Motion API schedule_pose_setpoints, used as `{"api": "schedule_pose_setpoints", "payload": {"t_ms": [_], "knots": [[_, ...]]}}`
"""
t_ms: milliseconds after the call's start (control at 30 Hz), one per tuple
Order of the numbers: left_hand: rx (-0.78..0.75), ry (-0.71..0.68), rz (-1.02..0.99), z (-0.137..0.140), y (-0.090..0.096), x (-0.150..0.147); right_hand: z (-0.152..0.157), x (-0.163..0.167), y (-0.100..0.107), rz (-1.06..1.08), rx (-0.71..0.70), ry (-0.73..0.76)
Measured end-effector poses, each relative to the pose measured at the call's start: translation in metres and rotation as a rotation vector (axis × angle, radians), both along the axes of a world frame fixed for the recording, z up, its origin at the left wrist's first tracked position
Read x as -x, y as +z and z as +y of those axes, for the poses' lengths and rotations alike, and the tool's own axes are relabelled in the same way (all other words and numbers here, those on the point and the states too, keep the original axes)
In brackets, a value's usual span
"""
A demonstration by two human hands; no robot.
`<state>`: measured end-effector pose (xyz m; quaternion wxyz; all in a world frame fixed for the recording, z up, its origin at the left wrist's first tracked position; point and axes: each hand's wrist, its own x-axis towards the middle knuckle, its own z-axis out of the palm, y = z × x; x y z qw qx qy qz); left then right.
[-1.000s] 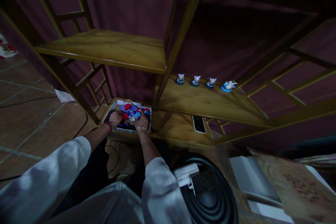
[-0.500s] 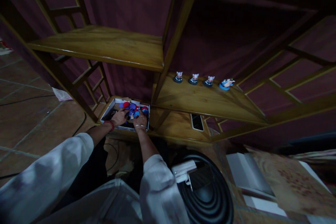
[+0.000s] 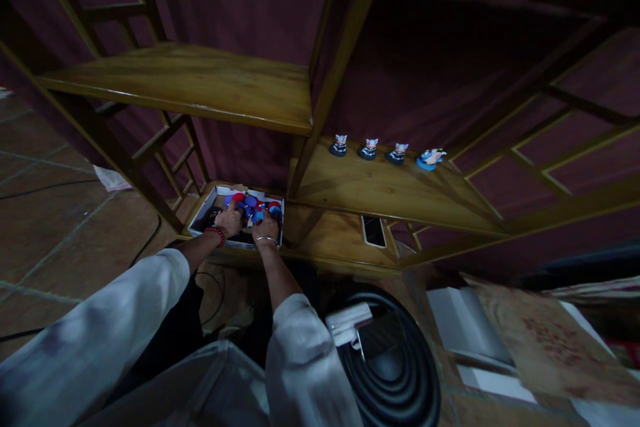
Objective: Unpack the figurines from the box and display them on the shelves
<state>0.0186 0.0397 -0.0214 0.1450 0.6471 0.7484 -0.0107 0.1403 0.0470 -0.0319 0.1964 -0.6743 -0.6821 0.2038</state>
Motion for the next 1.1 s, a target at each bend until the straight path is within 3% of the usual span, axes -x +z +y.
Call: {"api": "schedule_pose_setpoints", "payload": {"t_ms": [433, 767, 900, 1100], "knots": [[-0.093, 0.084, -0.215, 0.006, -0.018, 0.016, 0.0, 0.0, 0.0, 0.013, 0.003, 0.012], [-0.149, 0.249, -0.353, 0.01, -0.02, 0.021, 0.001, -0.001, -0.002, 0.028, 0.009, 0.006], [-0.176, 0.19, -0.28, 0.007, -0.014, 0.015, 0.001, -0.001, -0.002, 0.05, 0.003, 0.023], [-0.067, 0.024, -0.187, 0.0, -0.008, 0.009, 0.0, 0.0, -0.003, 0.075, -0.017, 0.031]]}}
